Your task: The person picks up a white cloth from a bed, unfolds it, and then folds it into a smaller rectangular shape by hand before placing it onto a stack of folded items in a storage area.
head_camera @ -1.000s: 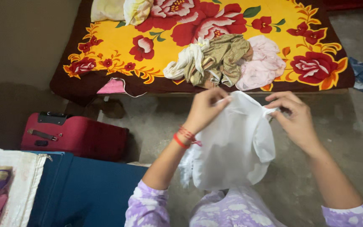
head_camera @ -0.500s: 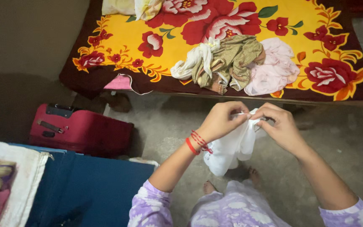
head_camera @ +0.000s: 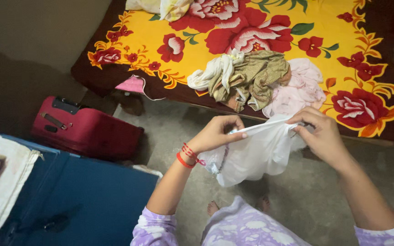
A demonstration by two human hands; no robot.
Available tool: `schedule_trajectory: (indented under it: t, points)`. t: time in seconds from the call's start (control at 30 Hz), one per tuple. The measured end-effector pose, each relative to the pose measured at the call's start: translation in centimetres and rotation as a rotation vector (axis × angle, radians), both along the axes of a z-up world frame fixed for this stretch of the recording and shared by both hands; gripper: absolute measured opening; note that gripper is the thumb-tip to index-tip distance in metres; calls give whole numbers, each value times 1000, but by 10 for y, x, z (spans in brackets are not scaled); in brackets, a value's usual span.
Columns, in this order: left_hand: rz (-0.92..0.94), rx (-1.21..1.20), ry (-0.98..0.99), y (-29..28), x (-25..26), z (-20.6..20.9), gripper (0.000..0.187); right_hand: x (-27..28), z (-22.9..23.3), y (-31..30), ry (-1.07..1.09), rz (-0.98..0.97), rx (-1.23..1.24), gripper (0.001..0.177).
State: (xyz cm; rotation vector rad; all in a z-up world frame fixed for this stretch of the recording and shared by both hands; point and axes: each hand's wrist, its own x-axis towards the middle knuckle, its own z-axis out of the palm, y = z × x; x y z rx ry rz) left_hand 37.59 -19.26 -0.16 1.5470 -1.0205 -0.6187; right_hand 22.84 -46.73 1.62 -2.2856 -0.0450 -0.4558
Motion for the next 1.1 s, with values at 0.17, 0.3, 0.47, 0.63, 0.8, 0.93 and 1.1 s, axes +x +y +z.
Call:
schedule_trajectory:
  t: [0.17,0.3,0.47,0.63,0.8,0.93,1.1]
  points:
    - [133,69,95,-5,-5,4,12,4,6,-17,-52,19,4,19]
    - [358,18,-397,-17,-4,5,17,7,8,-27,-47,9,-59,18]
    - [523,69,-542,-38,-5,15,20,11,11,-39,-66,29,-33,19]
    - [778,12,-540,-59,-6,25,18,18,10,-52,-76,74,37,20]
    - [871,26,-414,-77,4,19,15,32,6,-53,-91,175,115,18]
    - [862,-108,-390,-91,4,10,16,44,8,-43,-118,255,85,19]
    - [691,-263,-170,-100,-6,10,16,69,8,-21,-145,302,126,19]
